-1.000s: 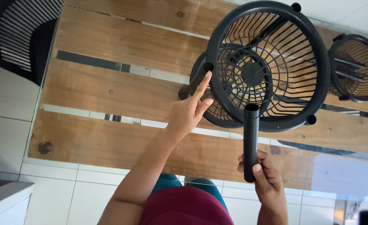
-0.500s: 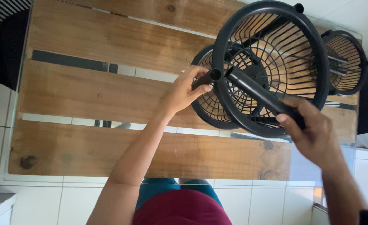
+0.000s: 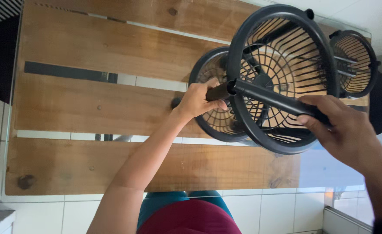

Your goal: The person assembles a black metal plant stand on a wooden table. They attach the circular base to the vertical pole, then add the middle and top tiers, securing each with a knob. The stand is left upright on the table after assembly.

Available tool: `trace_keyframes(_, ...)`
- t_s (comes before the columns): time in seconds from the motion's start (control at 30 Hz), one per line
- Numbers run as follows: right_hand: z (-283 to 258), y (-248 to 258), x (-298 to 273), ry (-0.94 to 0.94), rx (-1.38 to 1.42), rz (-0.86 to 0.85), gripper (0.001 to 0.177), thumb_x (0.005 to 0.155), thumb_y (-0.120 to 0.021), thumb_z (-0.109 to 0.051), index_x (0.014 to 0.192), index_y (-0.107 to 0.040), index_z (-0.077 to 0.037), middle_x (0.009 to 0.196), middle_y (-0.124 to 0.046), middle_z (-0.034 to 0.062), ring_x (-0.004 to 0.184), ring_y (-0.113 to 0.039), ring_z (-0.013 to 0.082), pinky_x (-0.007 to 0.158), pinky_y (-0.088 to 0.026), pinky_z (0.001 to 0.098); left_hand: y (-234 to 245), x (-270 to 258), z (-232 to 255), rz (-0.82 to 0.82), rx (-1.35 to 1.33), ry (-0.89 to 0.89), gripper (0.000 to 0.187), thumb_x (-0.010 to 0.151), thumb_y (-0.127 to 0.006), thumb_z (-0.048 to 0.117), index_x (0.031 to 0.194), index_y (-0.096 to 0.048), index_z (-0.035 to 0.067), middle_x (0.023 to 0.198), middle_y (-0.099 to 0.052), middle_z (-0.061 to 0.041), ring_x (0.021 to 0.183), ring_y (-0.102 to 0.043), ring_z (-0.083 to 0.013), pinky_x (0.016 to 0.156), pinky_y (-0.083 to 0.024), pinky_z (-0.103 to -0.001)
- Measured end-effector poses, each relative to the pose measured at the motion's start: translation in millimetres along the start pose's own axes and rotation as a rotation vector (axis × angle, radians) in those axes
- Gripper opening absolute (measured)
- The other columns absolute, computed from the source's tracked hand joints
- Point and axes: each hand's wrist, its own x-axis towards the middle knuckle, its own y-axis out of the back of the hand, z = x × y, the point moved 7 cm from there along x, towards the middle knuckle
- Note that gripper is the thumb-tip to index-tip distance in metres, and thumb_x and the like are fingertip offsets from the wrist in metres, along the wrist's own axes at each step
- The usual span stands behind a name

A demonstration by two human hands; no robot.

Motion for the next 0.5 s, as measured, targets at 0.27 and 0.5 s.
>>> trace_keyframes(0.27,11.3,36.2,-25.6,-0.003,0.002,0.085,0.041,0.093,-0.070,-0.018,0.129,-0.066,0.001,0.100,-0.070,0.0147,0.078,-0.067,0.0261,0.060,-0.054,0.0354,42.7,12.4,82.5,-0.001,0.183,-0.145,0.059,0.076,-0.085,0.057,0.100,-0.068,0.006,0.073,-0.070,-0.010,0.067,-0.073,-0.0258,0.060,-0.054,-0.034)
trace_keyframes(0.5,25.8,63.7,-44.1,0.186,-0.134,0.182,0.043,0.092,-0.071,-0.022,0.128,-0.068,0.001,0.100,-0.070,0.0163,0.087,-0.072,0.0251,0.078,-0.057,0.0339,45.3,12.8,152.8,-0.055,0.461,-0.208,0.058,0.072,-0.083,0.063,0.081,-0.066,0.008,0.061,-0.065,-0.005,0.055,-0.066,-0.0240,0.052,-0.049,-0.032)
